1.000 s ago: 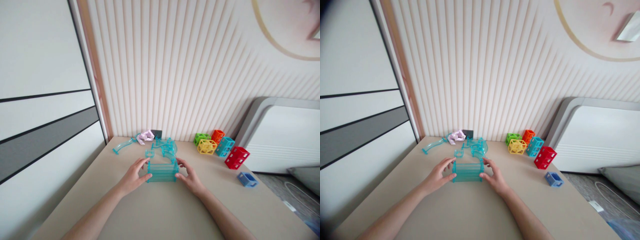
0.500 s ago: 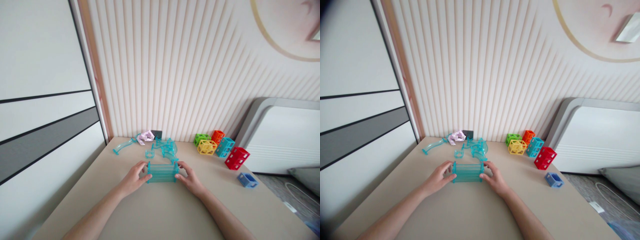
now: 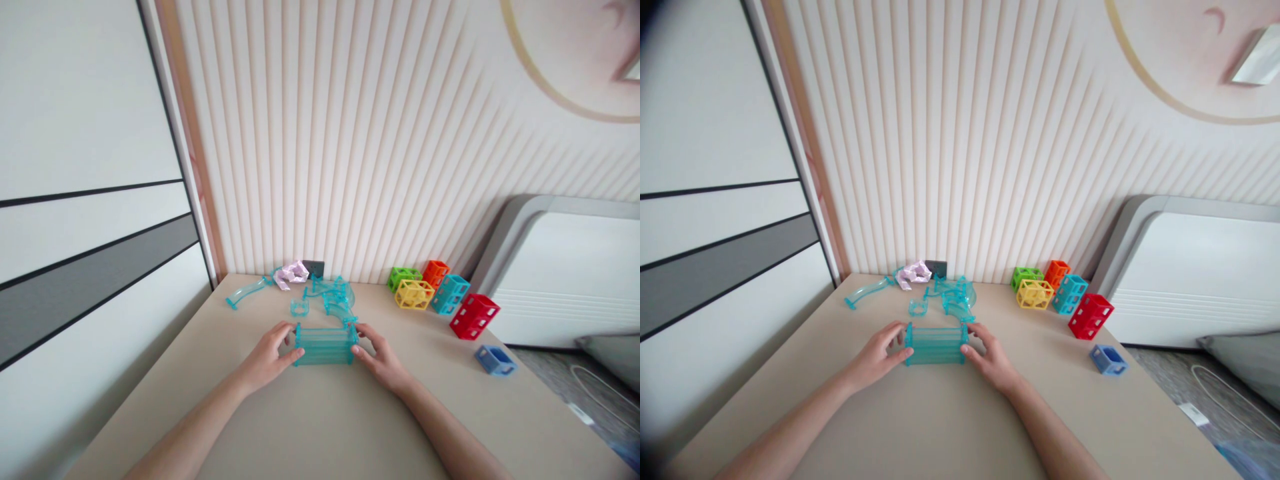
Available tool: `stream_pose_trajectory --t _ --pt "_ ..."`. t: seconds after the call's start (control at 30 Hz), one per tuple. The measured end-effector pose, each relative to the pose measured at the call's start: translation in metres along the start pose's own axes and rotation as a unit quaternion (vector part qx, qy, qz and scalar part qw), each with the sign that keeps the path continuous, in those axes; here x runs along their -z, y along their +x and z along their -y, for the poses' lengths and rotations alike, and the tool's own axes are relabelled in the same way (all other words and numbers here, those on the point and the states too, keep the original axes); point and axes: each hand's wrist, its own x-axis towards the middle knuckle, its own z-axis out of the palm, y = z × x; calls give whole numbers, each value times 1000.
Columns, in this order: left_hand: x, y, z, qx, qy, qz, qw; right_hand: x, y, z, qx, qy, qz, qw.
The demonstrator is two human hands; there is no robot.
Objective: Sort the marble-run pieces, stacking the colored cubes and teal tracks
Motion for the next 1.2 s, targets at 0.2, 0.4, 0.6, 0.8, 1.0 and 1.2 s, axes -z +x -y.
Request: stream_pose_trajectory --t 0.2,0.4,0.6,0.8,1.0,1.2 --pt "-1 0 2 3 4 4 1000 -1 1 -4 1 7 -7 1000" --pt "-1 0 4 13 2 16 1000 -1 1 -6 -4 11 1 1000" --pt "1 -1 4 26 10 32 999 8 2 -9 1 13 29 999" --pt "1 -1 3 53 19 52 997 10 3 -11 -18 -7 82 996" --pt "0 0 5 77 21 72 994 9 3 -4 -12 -33 100 994" --pt "1 0 10 94 24 78 992 10 3 -1 -6 -31 104 994"
